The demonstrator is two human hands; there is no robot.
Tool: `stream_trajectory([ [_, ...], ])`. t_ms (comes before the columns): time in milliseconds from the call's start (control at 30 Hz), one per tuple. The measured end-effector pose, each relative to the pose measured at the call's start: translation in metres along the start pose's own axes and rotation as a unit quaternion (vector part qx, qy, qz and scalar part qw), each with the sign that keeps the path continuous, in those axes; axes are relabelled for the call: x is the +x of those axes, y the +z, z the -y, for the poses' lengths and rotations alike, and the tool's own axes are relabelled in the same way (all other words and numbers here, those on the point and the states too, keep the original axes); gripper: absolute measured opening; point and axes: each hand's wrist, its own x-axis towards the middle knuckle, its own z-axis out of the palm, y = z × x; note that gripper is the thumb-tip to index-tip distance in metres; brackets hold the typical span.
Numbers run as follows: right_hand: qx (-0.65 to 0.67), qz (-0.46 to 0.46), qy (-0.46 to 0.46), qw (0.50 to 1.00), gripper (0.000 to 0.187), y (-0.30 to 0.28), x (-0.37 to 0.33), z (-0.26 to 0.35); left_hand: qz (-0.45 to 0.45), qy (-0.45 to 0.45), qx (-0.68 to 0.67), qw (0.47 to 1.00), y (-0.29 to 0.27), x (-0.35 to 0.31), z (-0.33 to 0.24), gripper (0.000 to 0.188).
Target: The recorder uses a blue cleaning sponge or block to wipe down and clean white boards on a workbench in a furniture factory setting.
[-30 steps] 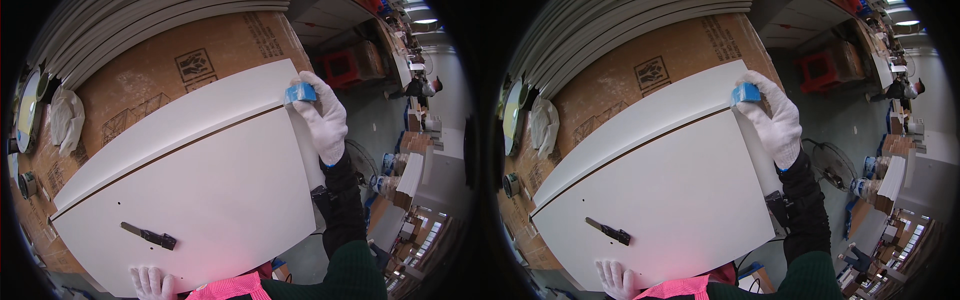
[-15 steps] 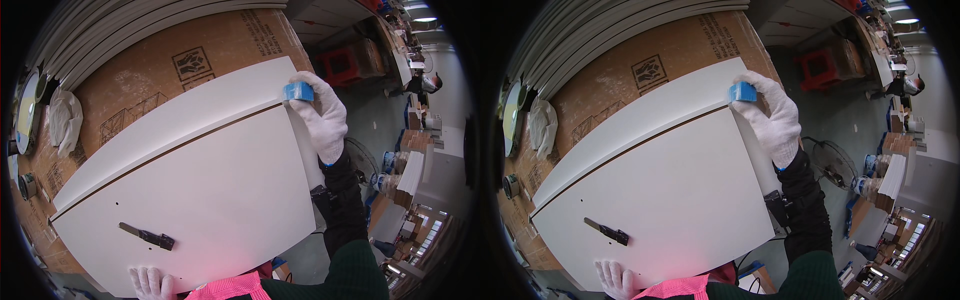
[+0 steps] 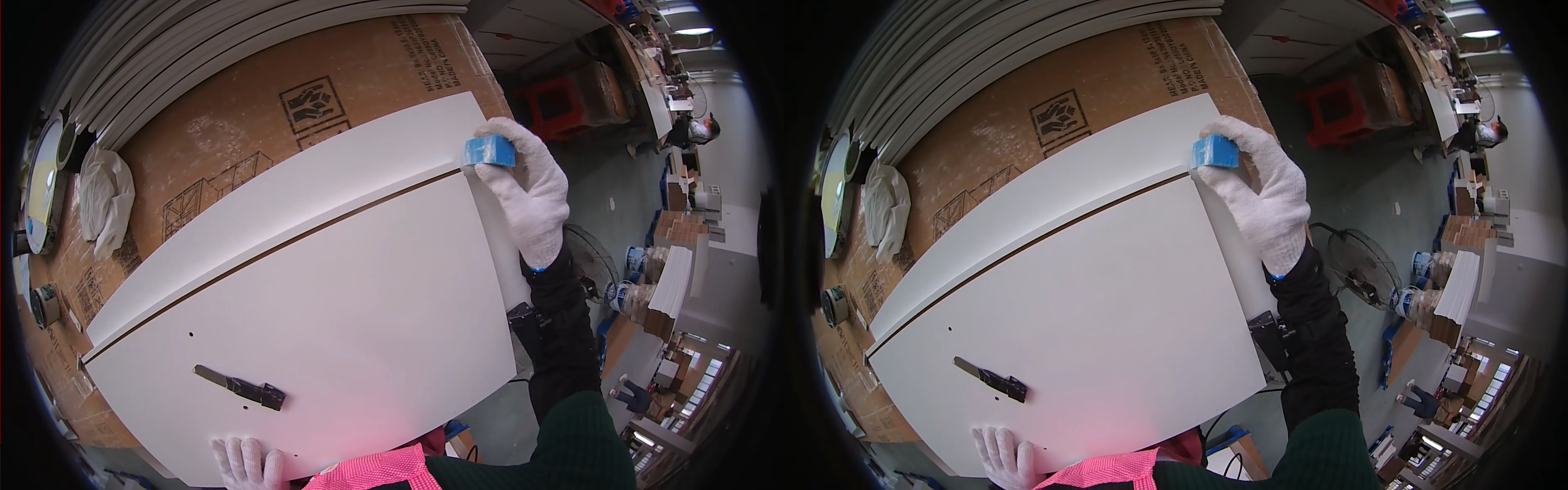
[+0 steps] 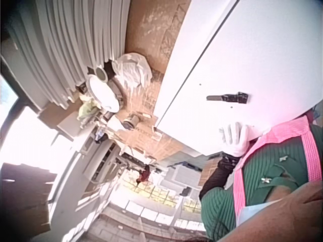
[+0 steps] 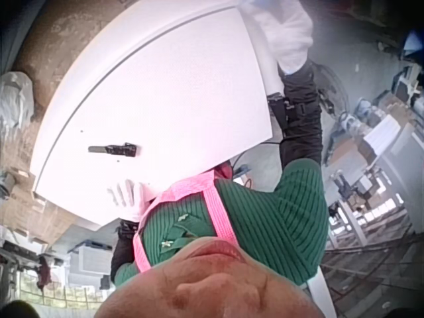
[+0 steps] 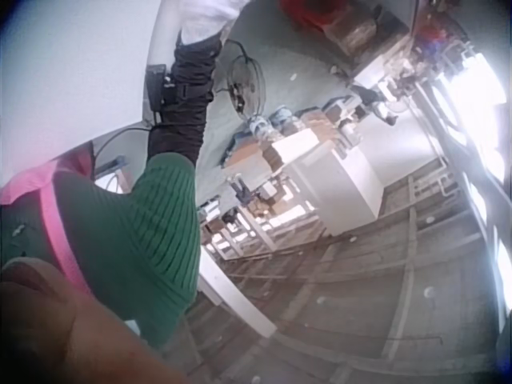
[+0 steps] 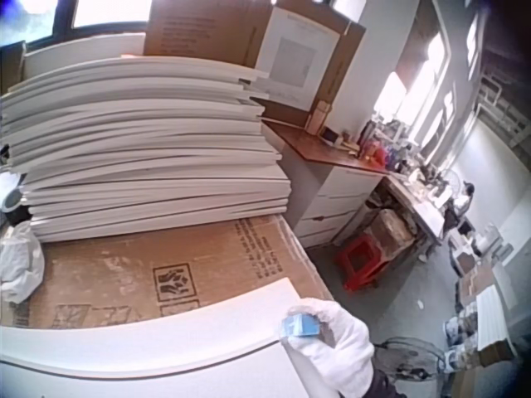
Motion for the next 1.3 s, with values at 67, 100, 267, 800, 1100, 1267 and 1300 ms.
stream_trajectory([
  [67, 0.008, -0.014, 0.001, 1.000, 0.041, 0.001, 0.000, 0.000, 0.000, 0.000, 0.002, 1.000, -0.001, 0.001, 0.000, 0.037],
  [100, 0.024, -0.004, -0.001, 1.000, 0.042, 0.004, 0.001, 0.002, -0.003, 0.002, 0.002, 1.000, 0.000, 0.001, 0.000, 0.036],
  [267, -0.001, 0.019, -0.009, 1.000, 0.043, 0.000, 0.001, -0.001, -0.002, 0.002, 0.011, 1.000, 0.001, -0.002, -0.001, 0.035],
  [800, -0.011, 0.015, -0.019, 1.000, 0.042, -0.005, -0.002, 0.000, -0.003, -0.006, 0.002, 1.000, 0.002, -0.001, -0.002, 0.029],
  [1100, -0.001, 0.015, 0.011, 1.000, 0.045, -0.006, -0.002, 0.003, -0.005, -0.006, -0.003, 1.000, 0.001, -0.001, -0.002, 0.030],
  [1267, -0.005, 0.018, 0.012, 1.000, 0.046, -0.003, -0.002, 0.005, 0.000, -0.007, 0.004, 1.000, 0.002, -0.002, -0.001, 0.030],
  [1300, -0.009, 0.011, 0.013, 1.000, 0.046, -0.002, -0.002, 0.005, -0.002, -0.011, 0.001, 1.000, 0.002, -0.001, -0.002, 0.029],
])
